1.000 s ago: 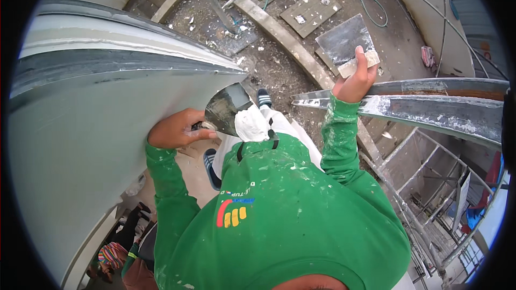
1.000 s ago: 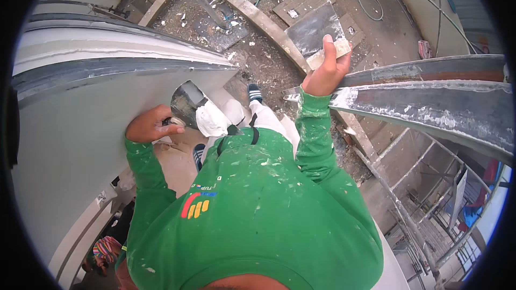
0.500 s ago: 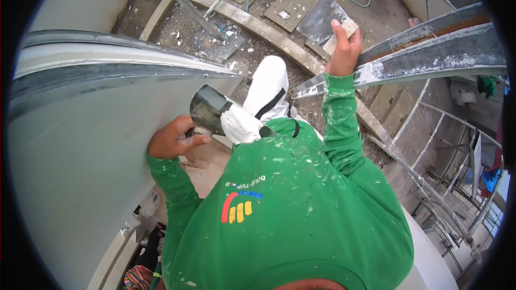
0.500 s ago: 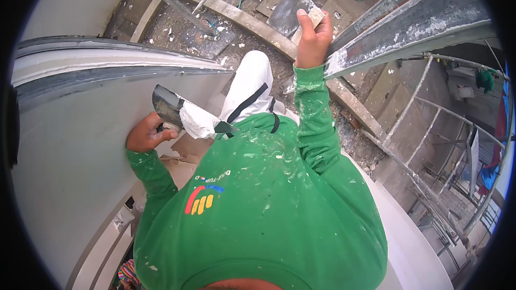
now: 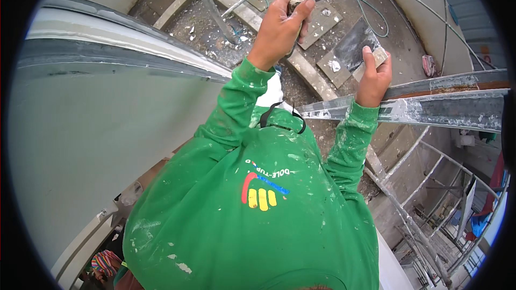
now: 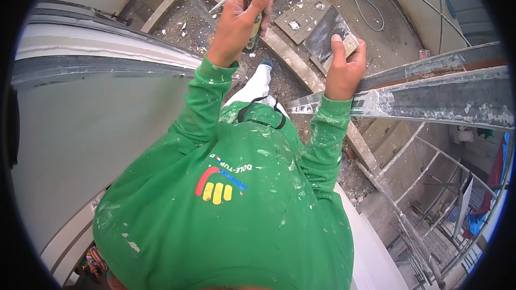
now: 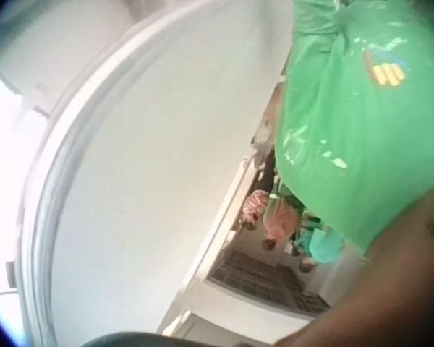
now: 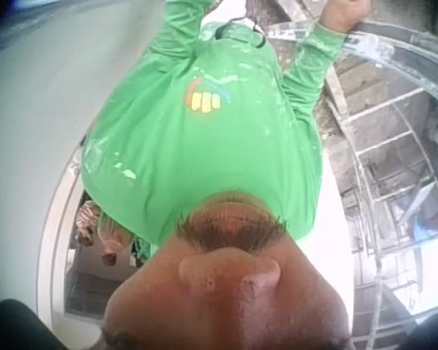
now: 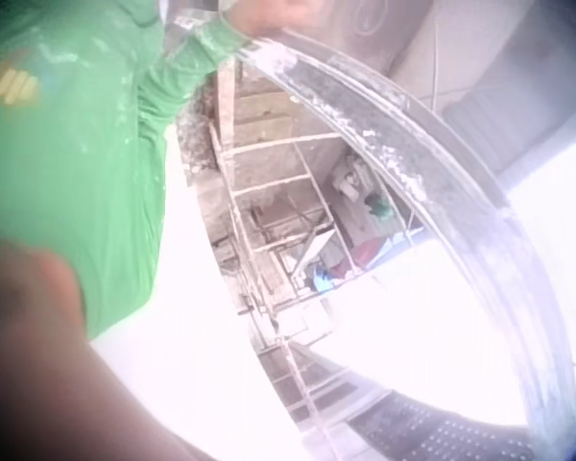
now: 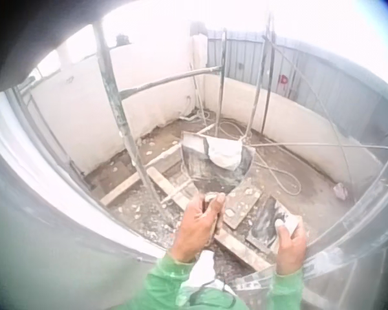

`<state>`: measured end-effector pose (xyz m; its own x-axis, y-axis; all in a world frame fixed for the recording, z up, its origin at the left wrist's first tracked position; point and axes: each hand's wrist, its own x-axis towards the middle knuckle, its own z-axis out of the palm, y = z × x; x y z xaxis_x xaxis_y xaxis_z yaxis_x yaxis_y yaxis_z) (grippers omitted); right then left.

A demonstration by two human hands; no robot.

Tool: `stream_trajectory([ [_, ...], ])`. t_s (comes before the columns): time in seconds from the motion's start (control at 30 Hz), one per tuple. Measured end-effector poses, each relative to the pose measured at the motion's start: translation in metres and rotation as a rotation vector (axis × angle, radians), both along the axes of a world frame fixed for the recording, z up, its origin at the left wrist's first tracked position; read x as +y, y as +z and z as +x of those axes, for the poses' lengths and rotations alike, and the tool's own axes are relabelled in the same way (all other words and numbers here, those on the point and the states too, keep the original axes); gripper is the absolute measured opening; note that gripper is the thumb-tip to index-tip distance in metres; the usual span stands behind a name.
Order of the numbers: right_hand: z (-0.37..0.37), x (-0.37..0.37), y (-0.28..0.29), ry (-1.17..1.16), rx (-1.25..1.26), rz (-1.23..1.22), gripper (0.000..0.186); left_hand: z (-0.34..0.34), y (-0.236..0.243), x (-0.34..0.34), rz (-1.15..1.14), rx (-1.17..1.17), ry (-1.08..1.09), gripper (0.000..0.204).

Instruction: The person applies white plaster to a curved wall surface using a trowel and a smaller putty knife. They scoop plaster from a board, spread it onto the wall, and smooth the surface while standing on scaffolding in a construction area.

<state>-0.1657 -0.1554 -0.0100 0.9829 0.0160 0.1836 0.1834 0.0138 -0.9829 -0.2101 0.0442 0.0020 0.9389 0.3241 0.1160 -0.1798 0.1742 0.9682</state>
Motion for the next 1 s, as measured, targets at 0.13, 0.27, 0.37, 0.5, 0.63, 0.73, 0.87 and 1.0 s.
stream_trajectory([
  [0.13,-0.004,0.007,0.007,-0.051,-0.008,-0.011,0.013,0.105,0.001,0.013,0.075,-0.126,0.174,0.027],
  [0.27,-0.015,0.019,0.017,-0.077,0.024,-0.094,0.015,0.172,-0.007,0.033,0.148,-0.229,0.232,0.030],
  [0.37,-0.012,0.019,0.013,-0.116,0.095,-0.213,0.016,0.204,-0.032,0.043,0.167,-0.252,0.306,0.031],
  [0.5,-0.022,0.010,0.009,-0.172,0.117,-0.333,0.016,0.248,-0.083,0.054,0.489,-0.437,0.569,0.037],
  [0.63,-0.020,0.011,0.010,-0.200,0.152,-0.355,0.017,0.243,-0.082,0.074,0.362,-0.165,0.214,0.040],
  [0.73,-0.013,0.002,0.004,-0.227,0.177,-0.410,0.020,0.247,-0.069,0.095,0.343,-0.123,0.092,0.035],
  [0.87,-0.007,0.014,0.011,-0.362,0.266,-0.409,0.017,0.259,-0.070,0.126,0.362,-0.021,0.012,0.031],
  [1.0,-0.001,0.009,0.007,-0.419,0.310,-0.437,0.018,0.272,-0.075,0.159,0.216,-0.116,-0.035,0.022],
])
